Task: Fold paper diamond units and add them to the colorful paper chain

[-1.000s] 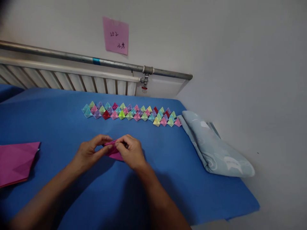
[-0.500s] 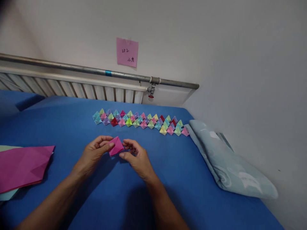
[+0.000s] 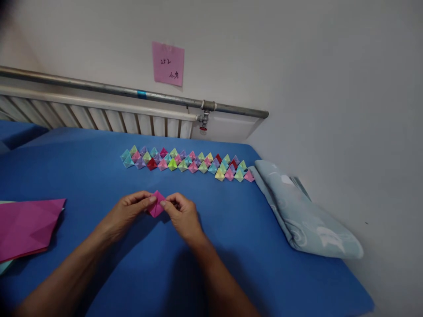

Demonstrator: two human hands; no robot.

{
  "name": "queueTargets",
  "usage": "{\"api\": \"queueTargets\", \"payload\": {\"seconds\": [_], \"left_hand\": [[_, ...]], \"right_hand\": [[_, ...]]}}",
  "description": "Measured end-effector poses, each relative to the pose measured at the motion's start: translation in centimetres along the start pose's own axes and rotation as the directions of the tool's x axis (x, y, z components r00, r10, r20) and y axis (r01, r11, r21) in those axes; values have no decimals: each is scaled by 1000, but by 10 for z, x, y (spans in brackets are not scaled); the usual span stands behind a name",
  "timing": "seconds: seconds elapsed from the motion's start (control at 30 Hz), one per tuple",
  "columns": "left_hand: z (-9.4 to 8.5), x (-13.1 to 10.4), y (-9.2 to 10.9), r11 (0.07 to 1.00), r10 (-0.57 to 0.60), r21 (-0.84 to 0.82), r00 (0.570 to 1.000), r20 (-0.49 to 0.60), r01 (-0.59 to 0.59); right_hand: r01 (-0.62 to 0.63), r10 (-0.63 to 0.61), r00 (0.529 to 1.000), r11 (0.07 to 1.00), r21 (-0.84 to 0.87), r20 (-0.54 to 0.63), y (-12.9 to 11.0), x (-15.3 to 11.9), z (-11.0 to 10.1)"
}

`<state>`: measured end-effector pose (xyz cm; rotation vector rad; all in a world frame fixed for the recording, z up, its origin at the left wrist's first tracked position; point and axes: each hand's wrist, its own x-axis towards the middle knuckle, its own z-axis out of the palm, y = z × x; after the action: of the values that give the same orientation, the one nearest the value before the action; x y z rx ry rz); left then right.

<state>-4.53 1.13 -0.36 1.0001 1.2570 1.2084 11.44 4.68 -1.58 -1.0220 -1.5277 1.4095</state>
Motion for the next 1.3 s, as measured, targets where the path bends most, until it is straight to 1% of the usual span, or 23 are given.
{"api": "queueTargets", "payload": {"seconds": [0.13,0.27,0.3,0.37,0.47,0.53,0.77,0.87,0.97,1.07,1.13,1.2,1.3], "left_hand": [[-2,-1,4,975,72,209,997,23,-75],[-4,-2,9,938,140,312,988,63,-153],[-5,-1,9,936,137,317,988,75,-153],[-5,-1,7,952,99,282,992,76,-116],[-4,1,3,984,25,178,1000,14,-27],[-4,2,1,990,-1,144,1000,-11,3],[-6,2,4,982,-45,186,997,56,34],[-5,1,5,972,-60,233,996,58,45],[-3,0,4,952,-48,305,999,12,42],[-2,0,3,936,8,351,1000,-3,-7],[-1,0,3,940,34,339,999,-5,-30],[-2,0,4,950,46,309,999,-30,-34],[-3,-1,6,965,56,260,996,-74,-34]], "right_hand": [[-4,4,1000,1000,2,9,2,1,0],[-30,28,999,999,41,34,2,1,-1],[-27,26,999,999,42,37,2,1,-1],[-8,7,999,999,33,35,3,1,-1],[20,-20,999,1000,1,24,5,1,-1],[20,-19,1000,1000,-21,22,5,2,-1],[3,-1,999,997,-76,37,4,2,-1],[-11,15,999,995,-100,38,4,1,1],[-20,26,998,994,-106,55,4,0,4],[-10,18,998,992,-124,62,5,0,6],[-20,25,998,995,-100,52,5,0,6],[-57,59,996,998,-35,60,5,0,6],[-144,141,978,989,11,155,4,-1,5]]}}
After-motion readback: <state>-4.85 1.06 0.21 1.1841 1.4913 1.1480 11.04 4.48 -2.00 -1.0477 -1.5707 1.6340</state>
